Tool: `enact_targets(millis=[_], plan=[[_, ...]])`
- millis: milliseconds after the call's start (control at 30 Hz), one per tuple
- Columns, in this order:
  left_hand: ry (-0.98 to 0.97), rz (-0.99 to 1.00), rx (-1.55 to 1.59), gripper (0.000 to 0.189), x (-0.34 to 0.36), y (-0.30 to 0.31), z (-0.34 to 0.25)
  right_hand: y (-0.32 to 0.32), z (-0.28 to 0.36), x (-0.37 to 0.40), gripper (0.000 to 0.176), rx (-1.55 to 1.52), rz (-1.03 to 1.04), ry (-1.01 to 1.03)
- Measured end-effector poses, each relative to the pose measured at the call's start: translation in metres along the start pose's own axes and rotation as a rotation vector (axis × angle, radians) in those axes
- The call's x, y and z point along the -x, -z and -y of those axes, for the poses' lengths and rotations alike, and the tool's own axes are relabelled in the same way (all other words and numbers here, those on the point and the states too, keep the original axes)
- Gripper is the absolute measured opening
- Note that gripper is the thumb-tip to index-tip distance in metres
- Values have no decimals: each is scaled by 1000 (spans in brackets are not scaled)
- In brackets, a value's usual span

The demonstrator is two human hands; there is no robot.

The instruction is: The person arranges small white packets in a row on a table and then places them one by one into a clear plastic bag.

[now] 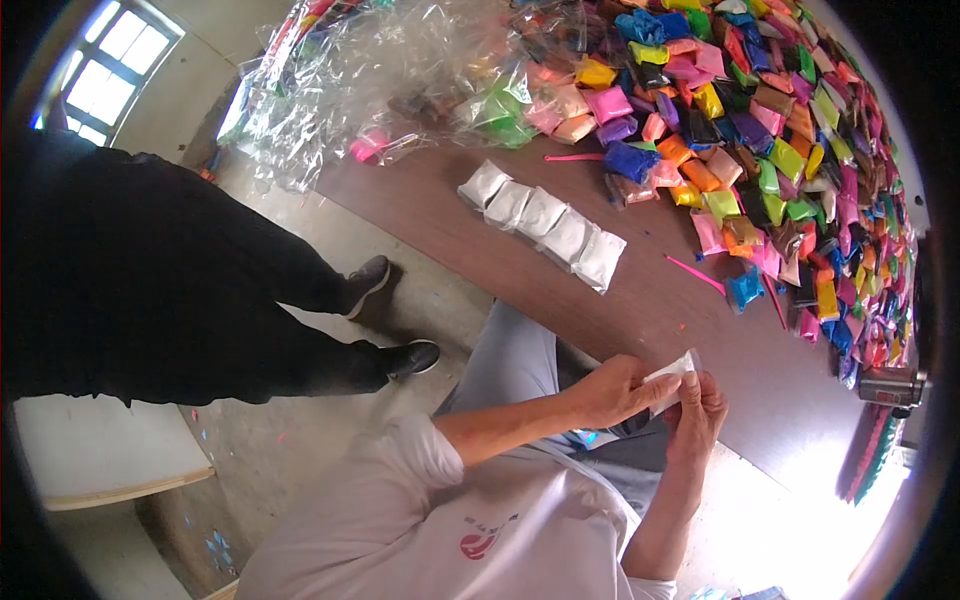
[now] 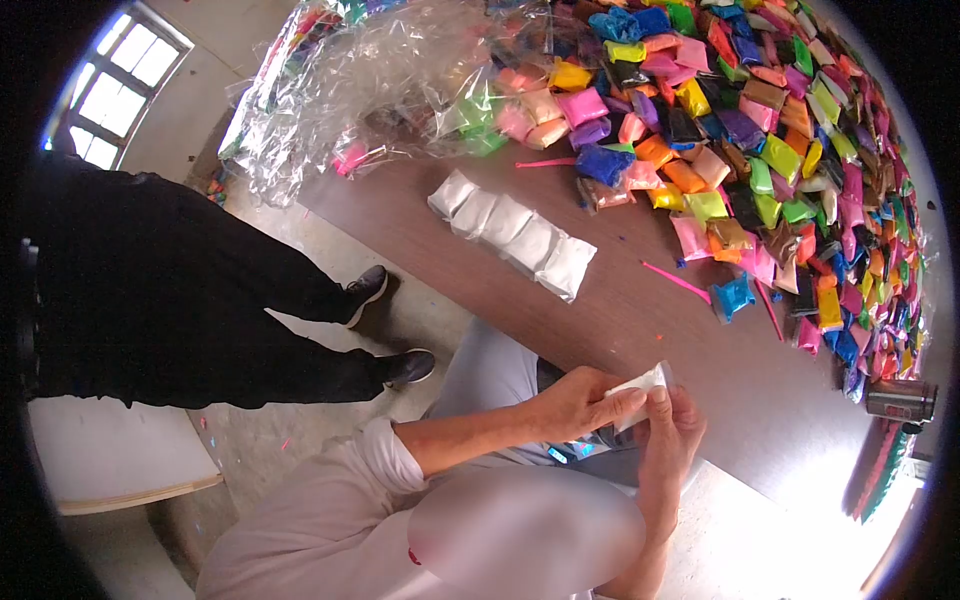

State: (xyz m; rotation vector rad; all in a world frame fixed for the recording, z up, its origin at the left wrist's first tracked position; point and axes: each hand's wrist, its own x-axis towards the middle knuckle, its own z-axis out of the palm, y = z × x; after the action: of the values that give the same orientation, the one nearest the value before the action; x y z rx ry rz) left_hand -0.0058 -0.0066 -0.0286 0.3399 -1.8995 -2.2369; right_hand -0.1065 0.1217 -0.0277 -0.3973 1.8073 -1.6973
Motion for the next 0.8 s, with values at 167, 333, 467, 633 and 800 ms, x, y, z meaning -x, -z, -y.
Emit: enact_targets(millis=[167, 333, 467, 633, 800], plan=[[83, 46, -35, 51, 1, 7, -10, -13, 7, 2, 27, -223, -112, -94], [77, -9, -46, 51, 0, 4, 3, -5, 6, -2, 27, 73, -128, 0], [66, -30, 8, 50, 0, 6, -6, -23, 16, -3, 27, 11, -146, 8], [109, -70, -48, 45, -4, 14, 0, -31, 29, -19, 26, 184, -62, 157], [122, -237, -167, 48, -8, 34, -4, -49, 28, -54, 24, 107, -40, 218]])
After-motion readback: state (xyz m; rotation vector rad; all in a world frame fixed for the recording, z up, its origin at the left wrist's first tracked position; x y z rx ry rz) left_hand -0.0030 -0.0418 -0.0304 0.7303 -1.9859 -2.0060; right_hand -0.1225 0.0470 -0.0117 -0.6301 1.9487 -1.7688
